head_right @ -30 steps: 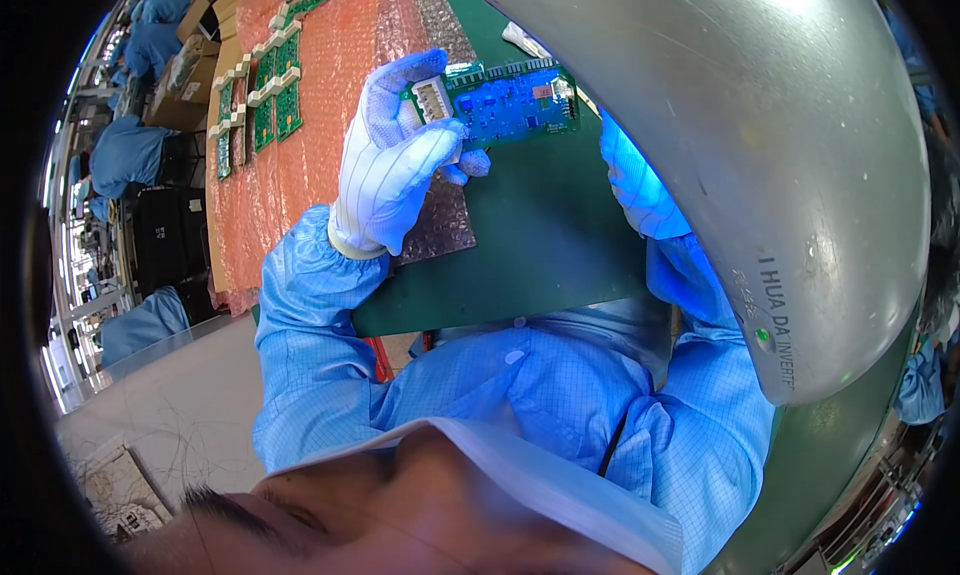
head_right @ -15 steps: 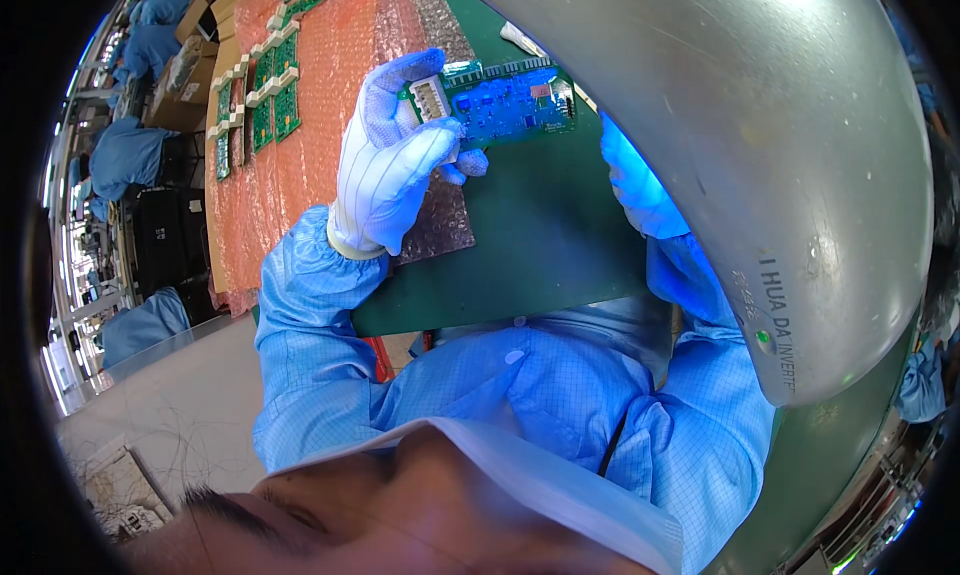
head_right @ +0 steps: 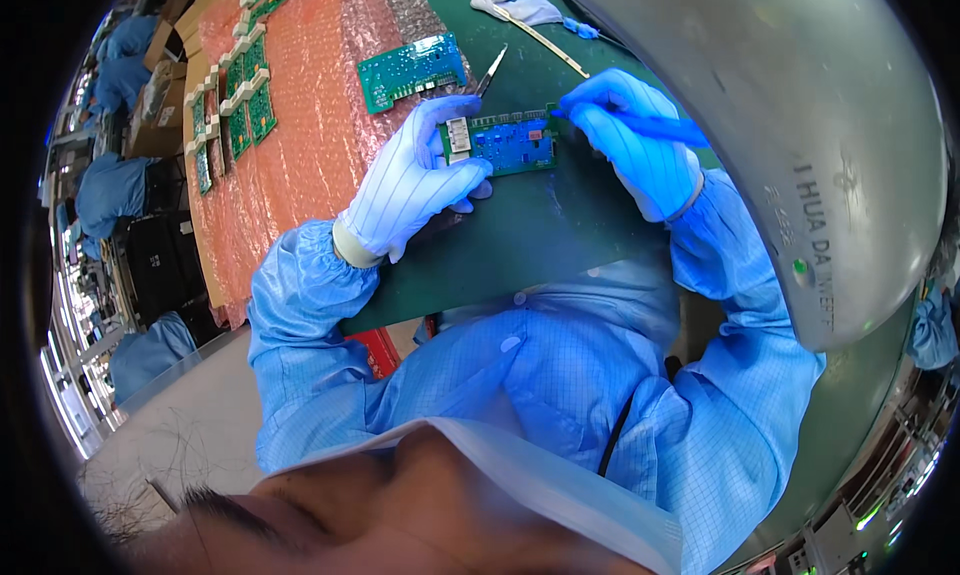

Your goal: Repairing or assembling electronic components on a circuit board at a manual workstation using tweezers and a brush.

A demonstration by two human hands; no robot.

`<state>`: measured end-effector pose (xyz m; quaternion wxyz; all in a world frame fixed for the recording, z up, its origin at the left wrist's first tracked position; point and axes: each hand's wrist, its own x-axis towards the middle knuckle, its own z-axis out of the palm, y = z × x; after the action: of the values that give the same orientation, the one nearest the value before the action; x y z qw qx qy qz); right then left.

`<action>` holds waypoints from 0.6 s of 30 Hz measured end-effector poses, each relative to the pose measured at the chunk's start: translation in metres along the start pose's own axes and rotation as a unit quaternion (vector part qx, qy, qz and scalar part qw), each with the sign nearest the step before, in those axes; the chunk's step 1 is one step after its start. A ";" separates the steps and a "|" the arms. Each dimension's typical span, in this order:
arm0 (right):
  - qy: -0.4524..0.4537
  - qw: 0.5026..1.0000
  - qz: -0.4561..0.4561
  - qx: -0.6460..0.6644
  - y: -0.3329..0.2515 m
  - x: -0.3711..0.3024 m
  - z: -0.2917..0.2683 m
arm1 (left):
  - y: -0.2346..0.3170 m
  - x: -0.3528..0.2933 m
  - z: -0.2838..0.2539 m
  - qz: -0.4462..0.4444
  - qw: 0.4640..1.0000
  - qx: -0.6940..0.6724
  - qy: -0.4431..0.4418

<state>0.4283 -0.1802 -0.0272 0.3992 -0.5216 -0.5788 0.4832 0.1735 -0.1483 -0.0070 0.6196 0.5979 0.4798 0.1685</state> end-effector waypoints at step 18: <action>0.010 0.999 -0.026 -0.025 0.004 0.003 -0.001 | 0.002 0.000 0.001 -0.028 0.999 0.013 0.019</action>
<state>0.4299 -0.1772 -0.0315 0.4044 -0.5212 -0.5999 0.4527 0.1751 -0.1485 -0.0057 0.6071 0.5888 0.5103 0.1559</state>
